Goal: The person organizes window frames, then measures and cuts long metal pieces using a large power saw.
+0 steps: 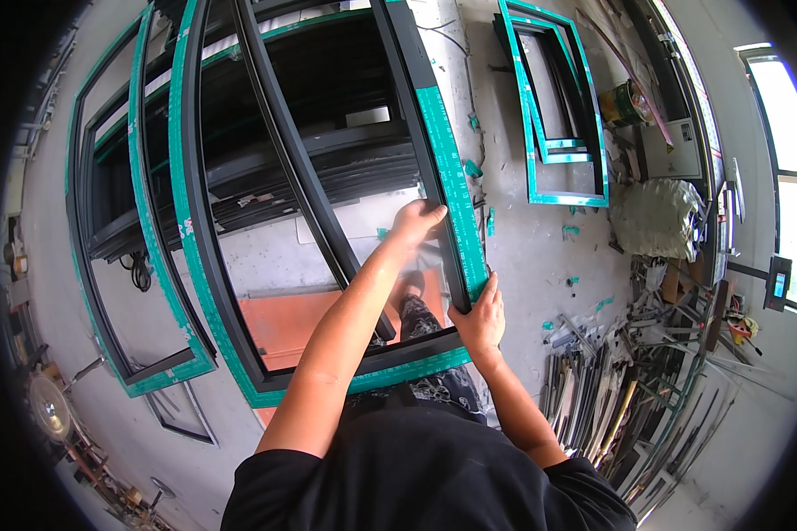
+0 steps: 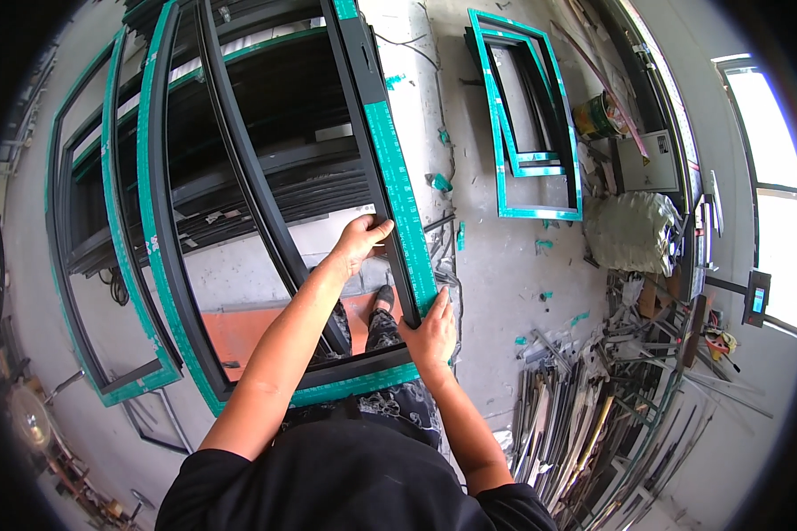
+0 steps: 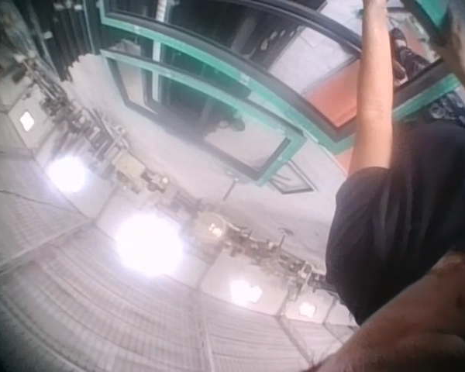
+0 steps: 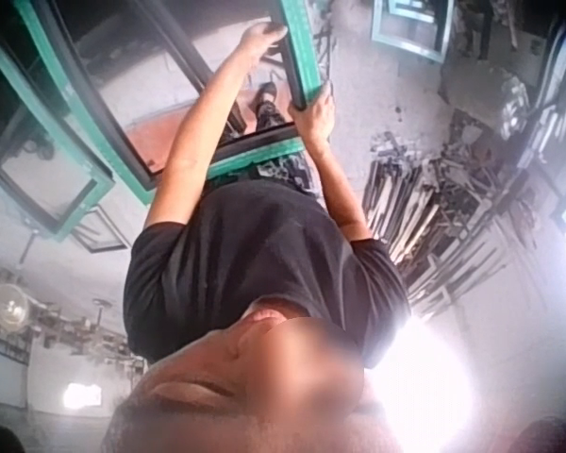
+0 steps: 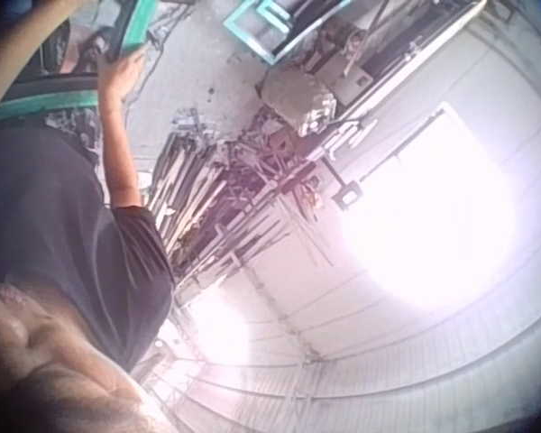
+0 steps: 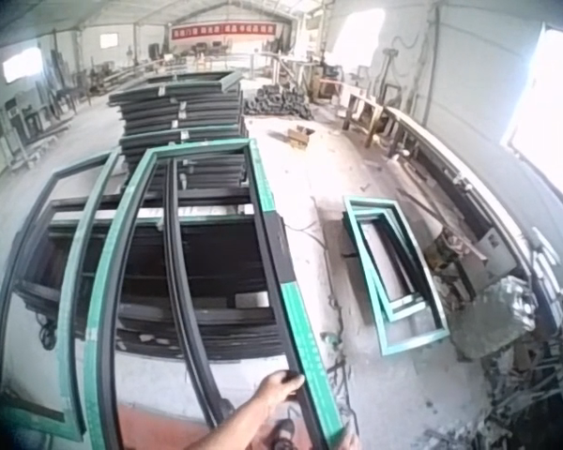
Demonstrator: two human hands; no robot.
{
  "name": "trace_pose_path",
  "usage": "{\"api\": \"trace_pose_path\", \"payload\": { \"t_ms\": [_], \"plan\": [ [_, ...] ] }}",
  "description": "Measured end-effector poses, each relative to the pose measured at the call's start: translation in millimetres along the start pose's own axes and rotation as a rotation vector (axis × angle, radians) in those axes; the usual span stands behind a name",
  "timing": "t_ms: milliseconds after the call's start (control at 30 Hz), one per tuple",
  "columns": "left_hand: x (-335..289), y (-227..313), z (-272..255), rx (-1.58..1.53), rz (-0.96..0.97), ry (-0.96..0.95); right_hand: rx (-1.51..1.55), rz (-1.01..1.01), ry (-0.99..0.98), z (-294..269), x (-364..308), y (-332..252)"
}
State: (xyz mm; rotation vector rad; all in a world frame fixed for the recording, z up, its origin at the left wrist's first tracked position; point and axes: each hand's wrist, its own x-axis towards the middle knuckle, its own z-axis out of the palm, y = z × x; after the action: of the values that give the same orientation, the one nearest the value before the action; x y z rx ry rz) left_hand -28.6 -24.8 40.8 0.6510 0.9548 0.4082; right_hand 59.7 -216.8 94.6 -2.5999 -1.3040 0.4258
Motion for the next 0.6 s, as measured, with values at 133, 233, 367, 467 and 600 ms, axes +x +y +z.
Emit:
{"api": "trace_pose_path", "payload": {
  "t_ms": [133,233,367,467,600],
  "plan": [
    [-1,-5,0,-0.045,0.031,0.042,0.073,-0.006,-0.110,-6,5,4],
    [2,-9,3,-0.022,0.054,0.116,0.100,-0.030,-0.141,-7,6,8],
    [8,-20,3,0.105,0.092,0.170,0.144,-0.060,-0.155,-9,5,12],
    [9,-20,12,0.104,0.136,0.232,0.155,-0.082,-0.134,-8,7,19],
    [12,-23,12,0.175,0.133,0.276,0.176,-0.054,-0.137,-12,7,19]
  ]
}}
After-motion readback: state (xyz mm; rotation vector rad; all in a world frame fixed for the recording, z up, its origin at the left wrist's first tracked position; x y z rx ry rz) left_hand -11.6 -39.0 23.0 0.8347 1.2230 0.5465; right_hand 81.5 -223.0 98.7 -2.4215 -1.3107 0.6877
